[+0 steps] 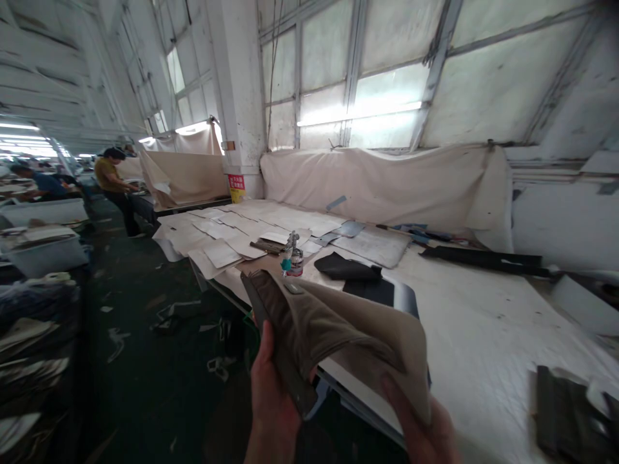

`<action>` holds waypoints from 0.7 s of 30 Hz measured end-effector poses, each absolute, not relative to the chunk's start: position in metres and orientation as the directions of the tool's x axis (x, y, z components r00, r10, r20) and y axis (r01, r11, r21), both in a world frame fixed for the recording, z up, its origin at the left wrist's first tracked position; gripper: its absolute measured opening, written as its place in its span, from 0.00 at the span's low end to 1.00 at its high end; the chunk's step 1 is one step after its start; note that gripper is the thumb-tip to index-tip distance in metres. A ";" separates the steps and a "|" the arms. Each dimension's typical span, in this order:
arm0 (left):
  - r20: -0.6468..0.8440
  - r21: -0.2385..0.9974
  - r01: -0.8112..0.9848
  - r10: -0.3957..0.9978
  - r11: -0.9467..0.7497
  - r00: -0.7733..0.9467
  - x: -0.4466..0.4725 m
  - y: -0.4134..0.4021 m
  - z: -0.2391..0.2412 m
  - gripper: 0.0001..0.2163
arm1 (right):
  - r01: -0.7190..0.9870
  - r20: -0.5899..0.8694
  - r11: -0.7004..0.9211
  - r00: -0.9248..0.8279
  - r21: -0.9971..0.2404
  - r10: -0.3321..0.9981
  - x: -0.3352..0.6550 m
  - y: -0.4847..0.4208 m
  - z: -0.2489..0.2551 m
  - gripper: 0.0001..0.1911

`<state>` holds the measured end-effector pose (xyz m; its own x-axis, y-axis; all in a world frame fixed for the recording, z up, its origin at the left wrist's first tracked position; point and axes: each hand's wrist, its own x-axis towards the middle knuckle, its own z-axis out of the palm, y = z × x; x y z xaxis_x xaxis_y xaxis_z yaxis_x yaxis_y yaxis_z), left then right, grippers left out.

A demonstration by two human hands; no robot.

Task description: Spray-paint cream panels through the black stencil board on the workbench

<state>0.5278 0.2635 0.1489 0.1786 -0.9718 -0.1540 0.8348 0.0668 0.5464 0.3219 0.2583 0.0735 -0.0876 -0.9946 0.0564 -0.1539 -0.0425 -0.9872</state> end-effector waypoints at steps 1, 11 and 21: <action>-0.072 0.542 0.833 -0.982 0.108 0.174 0.531 0.262 0.153 0.27 | -0.131 0.062 -0.051 -0.086 -0.990 -0.994 0.322 0.253 0.085 0.20; 0.351 0.916 0.200 -0.936 0.348 0.024 0.560 0.267 0.124 0.27 | 0.214 -0.085 0.101 0.083 -0.972 -0.993 0.328 0.225 0.142 0.20; 0.454 0.772 -0.447 -0.884 0.452 -0.110 0.647 0.322 0.100 0.28 | 0.315 -0.215 0.228 0.075 -0.921 -0.974 0.309 0.218 0.149 0.14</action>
<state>0.6471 0.3218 0.1002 -0.1095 -0.8843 0.4538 -0.4465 0.4517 0.7724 0.3095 0.2180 0.1485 0.0754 -0.9737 -0.2148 0.3149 0.2276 -0.9214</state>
